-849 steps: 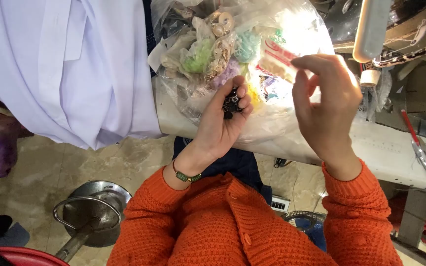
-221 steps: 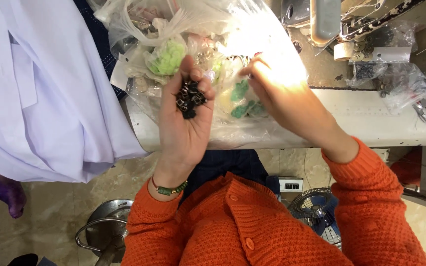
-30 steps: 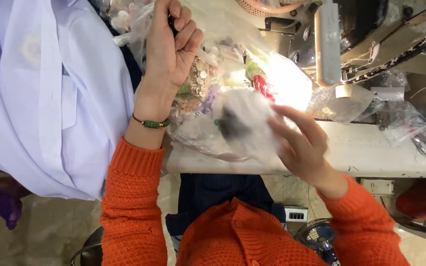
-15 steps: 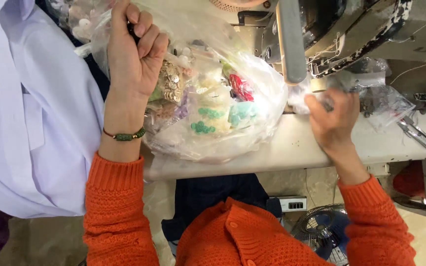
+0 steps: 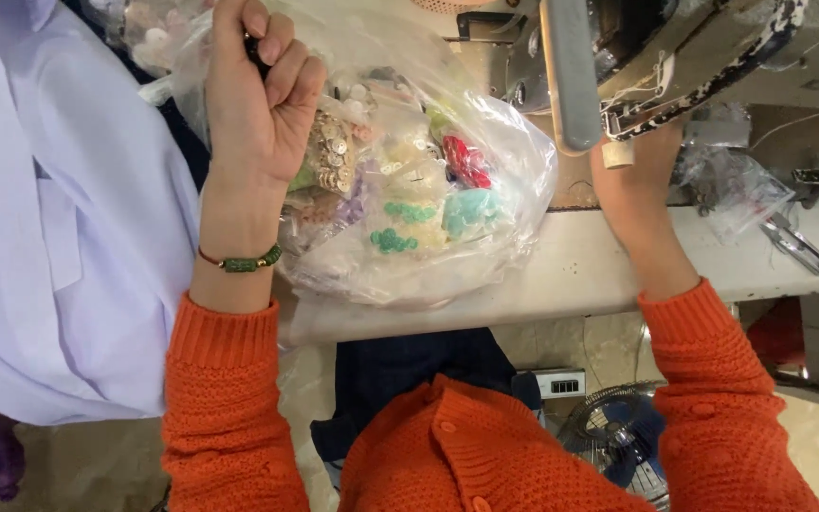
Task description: The person sorts through a large plastic bag filled with assorted craft supplies, including buttons, beads, and small plastic items. They pick up and examine various items, moving them around within the bag and occasionally placing them on the table.
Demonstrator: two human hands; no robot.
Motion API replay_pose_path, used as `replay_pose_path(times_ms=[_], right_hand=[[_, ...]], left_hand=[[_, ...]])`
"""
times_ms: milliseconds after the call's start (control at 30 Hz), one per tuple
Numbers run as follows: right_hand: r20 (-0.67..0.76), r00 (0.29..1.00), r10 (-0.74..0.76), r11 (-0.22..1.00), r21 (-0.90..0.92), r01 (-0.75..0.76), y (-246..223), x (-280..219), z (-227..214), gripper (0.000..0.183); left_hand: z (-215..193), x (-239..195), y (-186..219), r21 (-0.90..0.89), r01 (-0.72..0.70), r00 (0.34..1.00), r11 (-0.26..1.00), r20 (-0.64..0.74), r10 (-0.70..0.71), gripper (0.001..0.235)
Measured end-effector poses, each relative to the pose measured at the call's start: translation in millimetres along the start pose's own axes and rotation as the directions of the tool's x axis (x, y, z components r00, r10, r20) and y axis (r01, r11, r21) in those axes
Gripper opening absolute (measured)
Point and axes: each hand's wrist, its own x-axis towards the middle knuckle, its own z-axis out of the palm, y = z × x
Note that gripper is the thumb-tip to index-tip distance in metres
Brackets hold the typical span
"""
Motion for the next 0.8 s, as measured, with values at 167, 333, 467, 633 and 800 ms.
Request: replay_pose_path(times_ms=[167,333,467,633,800], right_hand=[[-0.044,0.995,-0.091,0.996,-0.022,0.09,18.1,-15.6,5.3,0.027],[-0.025,0.99,0.139,0.956,0.265,-0.127,29.8,20.0,4.1,0.034],[-0.098,0.96,-0.264,0.818,-0.549,0.169,93.4,15.4,55.7,0.027],[0.002,0.996,-0.09,0.993,-0.078,0.09,-13.1,8.3,-50.9,0.05],[0.273,0.919,-0.284,0.958,0.118,0.261,-99.7,-20.0,-129.9,0.041]], left_hand=[[-3.8,1.4,-0.6,0.01,0.014,1.0,1.0,0.026,-0.014,0.028],[-2.2,0.2,1.8,0.028,0.034,0.998,0.999,-0.058,-0.032,0.029],[-5.0,1.0,0.7,0.031,0.027,0.998,0.999,-0.065,-0.025,0.031],[0.2,2.1,1.3,-0.032,0.016,0.999,0.999,-0.033,-0.017,0.033],[2.4,-3.0,-1.5,-0.005,-0.016,0.998,1.0,0.066,0.016,0.027]])
